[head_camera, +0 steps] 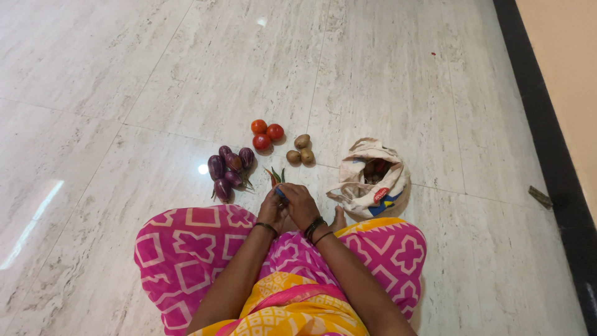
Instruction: The person sits on the floor and peels small eggplants and potatoes using a small knife. They handle the vegetables one by one, removing the skin and placing the peeled items back on the floor.
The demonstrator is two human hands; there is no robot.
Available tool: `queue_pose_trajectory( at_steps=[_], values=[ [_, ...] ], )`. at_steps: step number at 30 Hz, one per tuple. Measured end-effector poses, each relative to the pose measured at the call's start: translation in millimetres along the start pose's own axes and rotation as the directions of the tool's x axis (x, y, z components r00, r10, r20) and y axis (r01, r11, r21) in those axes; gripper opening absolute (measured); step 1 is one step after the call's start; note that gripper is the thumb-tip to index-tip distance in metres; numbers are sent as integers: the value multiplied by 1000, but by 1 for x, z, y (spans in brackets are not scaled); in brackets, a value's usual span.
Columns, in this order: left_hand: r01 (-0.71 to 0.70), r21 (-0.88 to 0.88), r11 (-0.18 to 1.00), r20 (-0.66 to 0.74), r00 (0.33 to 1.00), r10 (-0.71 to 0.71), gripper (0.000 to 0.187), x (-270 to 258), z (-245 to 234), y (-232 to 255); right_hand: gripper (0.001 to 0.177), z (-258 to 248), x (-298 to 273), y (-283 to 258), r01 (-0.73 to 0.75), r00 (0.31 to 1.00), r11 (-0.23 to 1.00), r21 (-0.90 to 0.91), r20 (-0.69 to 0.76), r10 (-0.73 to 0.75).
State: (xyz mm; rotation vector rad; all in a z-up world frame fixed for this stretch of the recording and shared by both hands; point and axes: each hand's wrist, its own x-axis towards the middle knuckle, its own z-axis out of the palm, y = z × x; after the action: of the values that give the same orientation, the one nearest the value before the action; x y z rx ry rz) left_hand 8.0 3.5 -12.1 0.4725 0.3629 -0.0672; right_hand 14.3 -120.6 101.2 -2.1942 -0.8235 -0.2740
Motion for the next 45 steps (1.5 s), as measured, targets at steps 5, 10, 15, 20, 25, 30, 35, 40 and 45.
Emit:
queue_pose_trajectory(
  at_steps=[5,10,15,20,25,30,35,40,45],
  values=[
    [160,141,977,-82,985,-150,38,-19,19,3,36,1,1,22,-223,972,974,30,-76,224],
    [-25,30,999,-36,999,27,38,-2,3,3,39,7,-5,0,12,1000,996,85,-6,-11],
    [128,71,989,34,991,-130,38,-17,18,5,27,10,0,20,-59,995,998,15,-82,60],
    [66,83,994,4,998,-67,40,-17,20,7,27,11,-4,22,-196,972,974,113,-110,208],
    [107,187,976,-2,994,-109,51,-17,15,11,24,6,0,17,-173,977,979,110,-110,185],
    [174,290,941,-28,985,-173,64,-22,25,6,26,-2,3,24,-327,935,930,169,-83,344],
    [122,125,985,-83,990,-112,53,-20,26,12,34,7,-4,32,-345,930,888,304,-20,368],
    [138,65,988,-81,988,-133,34,-11,12,8,36,18,1,54,-351,826,435,829,56,561],
    [121,246,962,-66,992,-108,34,-15,16,9,40,0,1,43,-550,652,86,831,362,666]
  ],
)
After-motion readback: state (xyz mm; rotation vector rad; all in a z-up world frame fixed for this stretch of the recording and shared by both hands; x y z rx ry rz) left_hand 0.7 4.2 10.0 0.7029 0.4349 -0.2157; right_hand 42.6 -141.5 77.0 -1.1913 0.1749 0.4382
